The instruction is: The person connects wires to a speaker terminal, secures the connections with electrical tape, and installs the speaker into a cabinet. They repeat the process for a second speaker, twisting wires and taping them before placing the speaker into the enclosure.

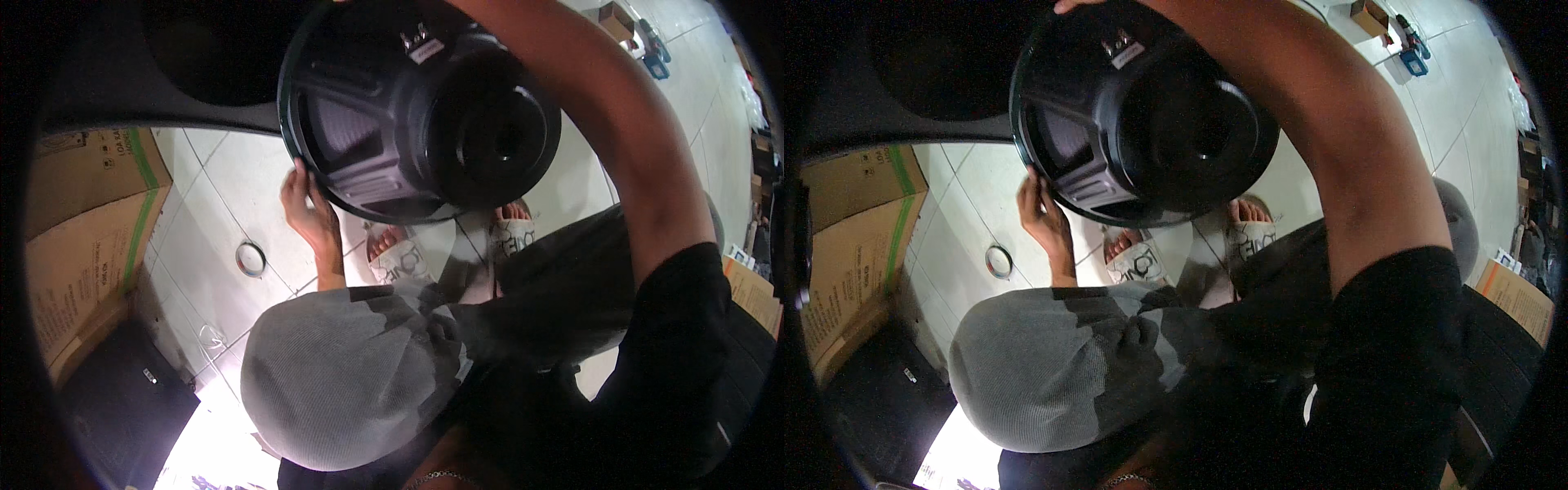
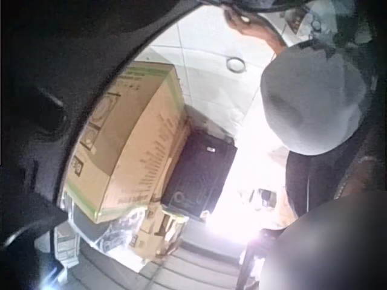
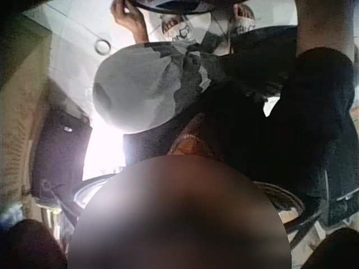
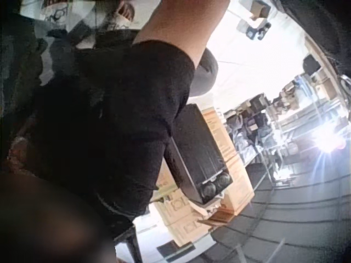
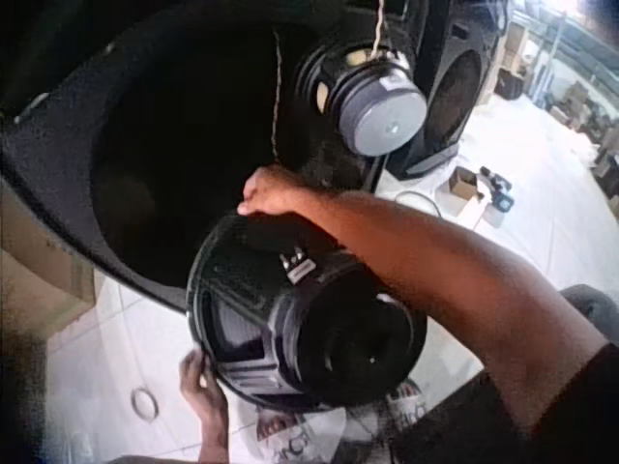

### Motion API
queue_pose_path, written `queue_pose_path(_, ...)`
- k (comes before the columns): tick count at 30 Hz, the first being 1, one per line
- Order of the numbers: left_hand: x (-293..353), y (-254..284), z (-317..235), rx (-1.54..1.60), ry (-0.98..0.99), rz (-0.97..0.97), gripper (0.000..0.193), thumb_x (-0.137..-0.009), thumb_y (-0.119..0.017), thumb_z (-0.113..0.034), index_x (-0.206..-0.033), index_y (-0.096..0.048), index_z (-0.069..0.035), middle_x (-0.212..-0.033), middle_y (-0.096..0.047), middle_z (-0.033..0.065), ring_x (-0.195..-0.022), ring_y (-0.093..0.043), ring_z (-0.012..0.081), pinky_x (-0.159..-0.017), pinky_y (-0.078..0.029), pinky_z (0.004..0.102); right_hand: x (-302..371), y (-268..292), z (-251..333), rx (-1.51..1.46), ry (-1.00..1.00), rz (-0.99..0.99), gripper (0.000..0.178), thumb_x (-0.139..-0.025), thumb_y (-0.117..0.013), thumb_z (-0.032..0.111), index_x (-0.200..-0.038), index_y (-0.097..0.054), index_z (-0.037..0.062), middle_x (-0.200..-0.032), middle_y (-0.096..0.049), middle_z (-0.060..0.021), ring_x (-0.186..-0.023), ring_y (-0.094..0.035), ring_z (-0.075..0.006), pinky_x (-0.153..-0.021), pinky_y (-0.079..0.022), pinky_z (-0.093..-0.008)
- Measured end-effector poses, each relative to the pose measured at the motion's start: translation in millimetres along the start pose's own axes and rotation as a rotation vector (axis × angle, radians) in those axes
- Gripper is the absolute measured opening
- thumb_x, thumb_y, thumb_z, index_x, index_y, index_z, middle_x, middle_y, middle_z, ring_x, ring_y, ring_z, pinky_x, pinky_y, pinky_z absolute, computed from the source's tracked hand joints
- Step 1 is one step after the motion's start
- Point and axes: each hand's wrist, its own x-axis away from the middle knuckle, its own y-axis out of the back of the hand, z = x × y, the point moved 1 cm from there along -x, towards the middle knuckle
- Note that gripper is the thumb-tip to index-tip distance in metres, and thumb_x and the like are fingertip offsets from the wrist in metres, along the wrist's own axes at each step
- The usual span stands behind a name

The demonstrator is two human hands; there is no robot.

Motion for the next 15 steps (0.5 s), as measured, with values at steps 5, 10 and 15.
queue_pose_path(5,34.0,9.8,0.1,0.105,0.053,0.269,0.059,-0.103,-0.050,-0.006,-0.158,-0.032,-0.016,-0.125,-0.057,0.0195,-0.114,-0.058,0.0323,-0.099,-0.047,0.0389,42.9,6.5,26.1,0.187,0.044,-0.185,0.049,-0.087,-0.070,0.043,-0.120,-0.069,0.0070,-0.116,-0.070,-0.0176,-0.108,-0.067,-0.0371,-0.097,-0.051,-0.0482)
queue_pose_path(10,16.2,38.7,-22.4,-0.064,-0.004,0.385,0.078,-0.089,-0.074,-0.011,-0.156,-0.036,-0.019,-0.137,-0.048,0.0165,-0.121,-0.052,0.0302,-0.088,-0.053,0.0382,100.7,43.2,45.3,-0.013,0.166,-0.129,0.033,-0.099,-0.057,0.035,-0.117,-0.067,0.0090,-0.105,-0.070,-0.0207,-0.099,-0.068,-0.0384,-0.085,-0.053,-0.0455)
queue_pose_path(15,-60.2,42.6,-78.8,-0.023,-0.138,0.234,0.018,-0.084,-0.072,0.003,-0.102,-0.073,0.000,-0.103,-0.068,0.0149,-0.091,-0.067,0.0258,-0.070,-0.055,0.0357,139.0,68.1,16.4,-0.131,0.037,-0.129,0.034,-0.098,-0.060,0.030,-0.119,-0.066,0.0037,-0.106,-0.071,-0.0214,-0.101,-0.069,-0.0365,-0.089,-0.053,-0.0428)
